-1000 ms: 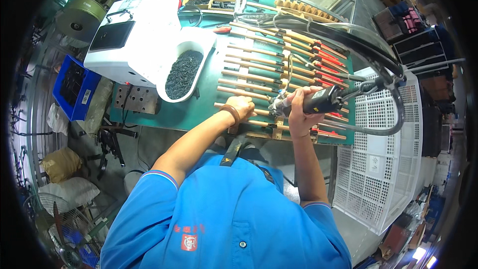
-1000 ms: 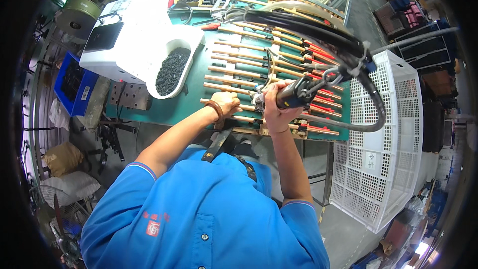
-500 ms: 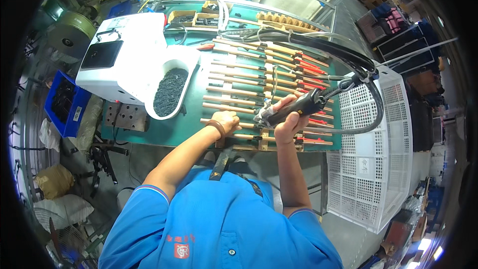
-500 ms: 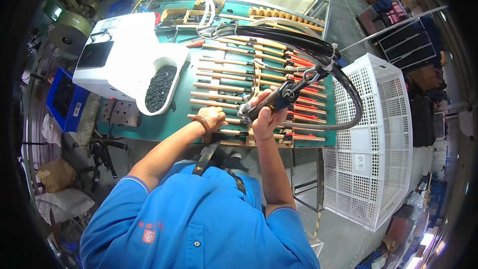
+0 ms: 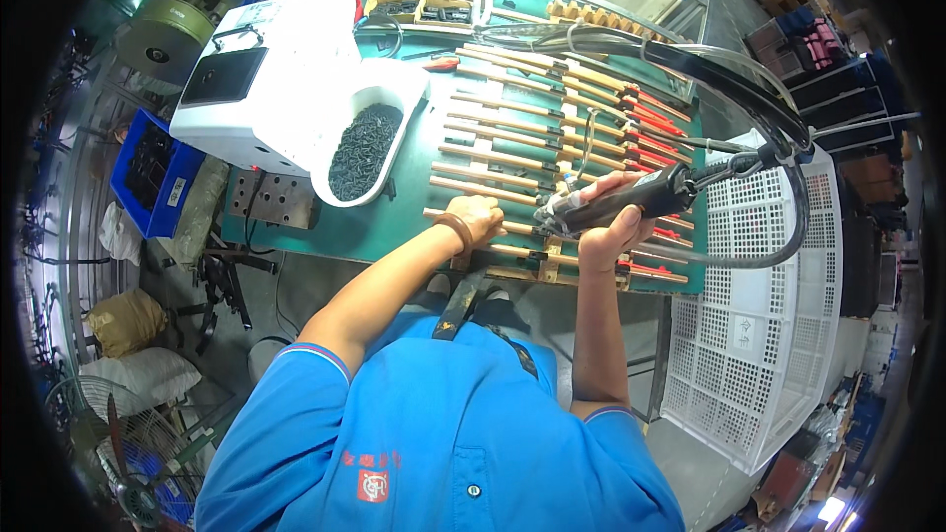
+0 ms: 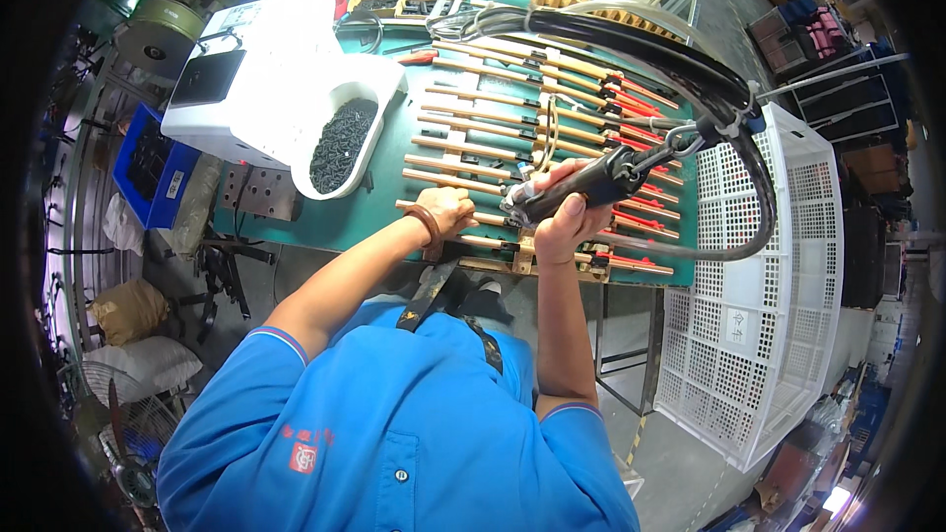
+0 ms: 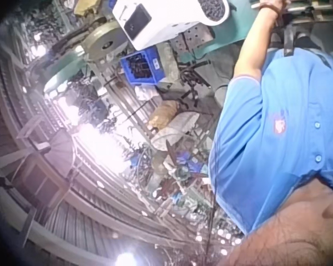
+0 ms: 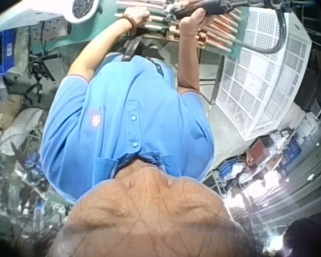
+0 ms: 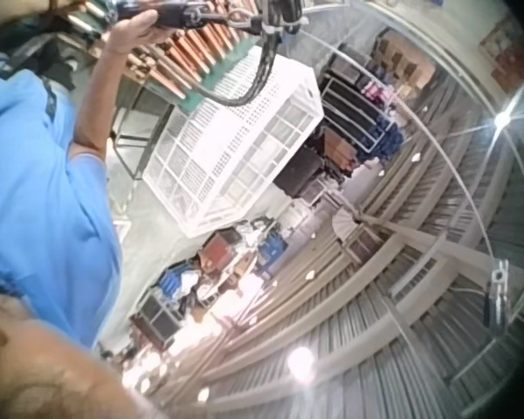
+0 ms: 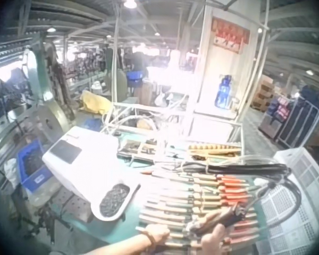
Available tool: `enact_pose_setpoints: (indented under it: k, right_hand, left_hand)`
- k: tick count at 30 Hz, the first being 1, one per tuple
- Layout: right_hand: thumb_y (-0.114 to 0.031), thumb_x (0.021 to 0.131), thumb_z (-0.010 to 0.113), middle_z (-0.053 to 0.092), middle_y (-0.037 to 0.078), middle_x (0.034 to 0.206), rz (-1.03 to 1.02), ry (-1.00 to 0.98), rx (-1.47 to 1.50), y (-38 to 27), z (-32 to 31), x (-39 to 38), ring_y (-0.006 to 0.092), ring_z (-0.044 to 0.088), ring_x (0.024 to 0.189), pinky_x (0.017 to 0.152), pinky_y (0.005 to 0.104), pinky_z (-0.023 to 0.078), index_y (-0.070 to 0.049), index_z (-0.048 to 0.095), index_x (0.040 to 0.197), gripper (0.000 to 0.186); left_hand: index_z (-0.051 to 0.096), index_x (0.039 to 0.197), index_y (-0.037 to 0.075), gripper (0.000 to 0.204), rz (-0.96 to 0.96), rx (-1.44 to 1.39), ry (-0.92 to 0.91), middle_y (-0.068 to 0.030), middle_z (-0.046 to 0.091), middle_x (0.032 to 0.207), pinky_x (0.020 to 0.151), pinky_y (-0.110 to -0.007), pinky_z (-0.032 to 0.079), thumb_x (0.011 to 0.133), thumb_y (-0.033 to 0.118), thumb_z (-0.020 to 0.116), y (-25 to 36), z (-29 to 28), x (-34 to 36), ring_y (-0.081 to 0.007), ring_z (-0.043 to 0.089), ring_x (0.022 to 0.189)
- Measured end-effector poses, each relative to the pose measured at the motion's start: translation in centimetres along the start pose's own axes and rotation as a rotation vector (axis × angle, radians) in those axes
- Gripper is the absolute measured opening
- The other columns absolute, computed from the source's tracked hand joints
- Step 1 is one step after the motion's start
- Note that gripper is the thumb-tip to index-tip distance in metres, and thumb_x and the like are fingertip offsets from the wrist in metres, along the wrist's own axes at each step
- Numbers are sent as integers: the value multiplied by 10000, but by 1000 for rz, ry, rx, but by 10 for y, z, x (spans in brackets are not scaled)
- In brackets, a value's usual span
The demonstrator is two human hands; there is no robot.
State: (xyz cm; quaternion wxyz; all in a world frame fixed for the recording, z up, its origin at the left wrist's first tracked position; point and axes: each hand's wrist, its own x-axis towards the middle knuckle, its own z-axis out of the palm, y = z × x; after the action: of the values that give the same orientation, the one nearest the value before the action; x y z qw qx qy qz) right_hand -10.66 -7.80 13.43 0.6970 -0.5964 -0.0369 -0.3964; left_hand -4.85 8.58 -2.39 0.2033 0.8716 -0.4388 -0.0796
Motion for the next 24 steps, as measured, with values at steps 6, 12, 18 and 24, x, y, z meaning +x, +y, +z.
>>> enact_pose_setpoints:
  k: [6,12,18,24]
  right_hand:
    - [-127,794,657,551,99,867,-7,8,-61,5,-4,-6,116,552,693,662,254,490,10,387,1196,503]
    - [108,812,585,562,66,838,70,117,-166,-1,10,-4,80,534,642,574,210,492,3,418,1134,377]
    - [136,791,577,547,58,850,69,122,-167,6,6,-4,83,542,670,558,223,509,4,428,1091,359]
    - [135,779,554,526,72,872,102,-30,-97,3,8,-12,94,538,668,579,224,491,4,423,1028,310]
  left_hand:
    - [656,772,132,232,1,0,2,-54,600,812,692,-389,511,765,363,661,1,-3,0,-256,616,818]
    - [654,770,134,237,-18,9,-16,-51,604,824,703,-386,509,771,371,658,1,-3,0,-253,614,831]
    - [667,828,120,243,-37,7,-110,-59,615,891,768,-380,495,806,358,623,6,-12,2,-249,604,902]
    - [647,772,130,252,15,30,-31,-54,597,818,698,-383,505,798,380,629,0,-5,1,-254,608,826]
